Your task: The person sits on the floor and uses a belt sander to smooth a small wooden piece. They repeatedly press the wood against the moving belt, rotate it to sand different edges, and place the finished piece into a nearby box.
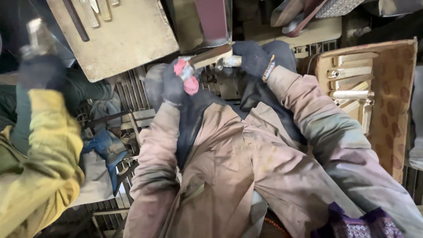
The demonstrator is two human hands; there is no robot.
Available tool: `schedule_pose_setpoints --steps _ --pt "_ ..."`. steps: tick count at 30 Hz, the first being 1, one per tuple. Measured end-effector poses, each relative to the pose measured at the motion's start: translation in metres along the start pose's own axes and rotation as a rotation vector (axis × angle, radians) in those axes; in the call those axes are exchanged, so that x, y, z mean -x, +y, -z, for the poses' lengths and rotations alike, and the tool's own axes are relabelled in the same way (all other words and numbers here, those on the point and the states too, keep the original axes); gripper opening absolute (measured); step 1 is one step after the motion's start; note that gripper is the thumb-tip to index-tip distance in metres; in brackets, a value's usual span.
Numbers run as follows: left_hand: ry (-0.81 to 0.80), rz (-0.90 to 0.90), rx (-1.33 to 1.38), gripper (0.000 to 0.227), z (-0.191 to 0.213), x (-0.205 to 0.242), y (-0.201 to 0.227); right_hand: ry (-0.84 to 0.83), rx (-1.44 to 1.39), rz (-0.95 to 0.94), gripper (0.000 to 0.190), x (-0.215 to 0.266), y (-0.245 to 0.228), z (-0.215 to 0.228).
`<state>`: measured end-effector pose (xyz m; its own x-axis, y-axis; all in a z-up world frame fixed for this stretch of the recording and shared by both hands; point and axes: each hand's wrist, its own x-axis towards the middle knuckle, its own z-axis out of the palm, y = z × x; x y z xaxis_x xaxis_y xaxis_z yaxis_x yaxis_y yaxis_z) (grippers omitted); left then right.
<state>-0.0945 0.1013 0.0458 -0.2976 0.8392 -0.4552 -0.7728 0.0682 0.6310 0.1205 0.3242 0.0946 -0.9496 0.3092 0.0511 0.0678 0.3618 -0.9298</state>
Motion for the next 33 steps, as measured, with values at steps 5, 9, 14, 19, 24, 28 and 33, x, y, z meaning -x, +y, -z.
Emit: schedule_pose_setpoints --steps 5,9,14,19,24,28,33 --pt "0.062 -0.110 -0.101 0.018 0.010 -0.033 -0.005 0.146 -0.763 -0.463 0.028 -0.010 0.006 -0.016" --pt "-0.010 0.129 0.065 0.050 0.027 -0.058 -0.008 0.170 -0.642 -0.473 0.025 -0.017 0.001 -0.018" --pt "-0.124 0.264 0.253 0.052 0.040 -0.075 -0.010 0.206 -0.644 -0.420 0.022 -0.028 0.000 -0.022" --pt "0.134 0.029 0.075 0.032 0.043 -0.069 -0.023 0.234 -0.534 -0.343 0.020 -0.023 0.001 -0.025" --pt "0.232 -0.122 -0.079 0.023 0.054 -0.068 -0.031 0.226 -0.514 -0.363 0.021 -0.026 0.007 -0.031" --pt "0.097 0.016 0.099 0.038 0.055 -0.076 -0.026 0.252 -0.545 -0.515 0.021 -0.035 0.002 -0.031" --pt "0.104 -0.136 0.011 0.025 0.057 -0.059 -0.029 0.218 -0.631 -0.350 0.022 -0.025 -0.006 -0.030"
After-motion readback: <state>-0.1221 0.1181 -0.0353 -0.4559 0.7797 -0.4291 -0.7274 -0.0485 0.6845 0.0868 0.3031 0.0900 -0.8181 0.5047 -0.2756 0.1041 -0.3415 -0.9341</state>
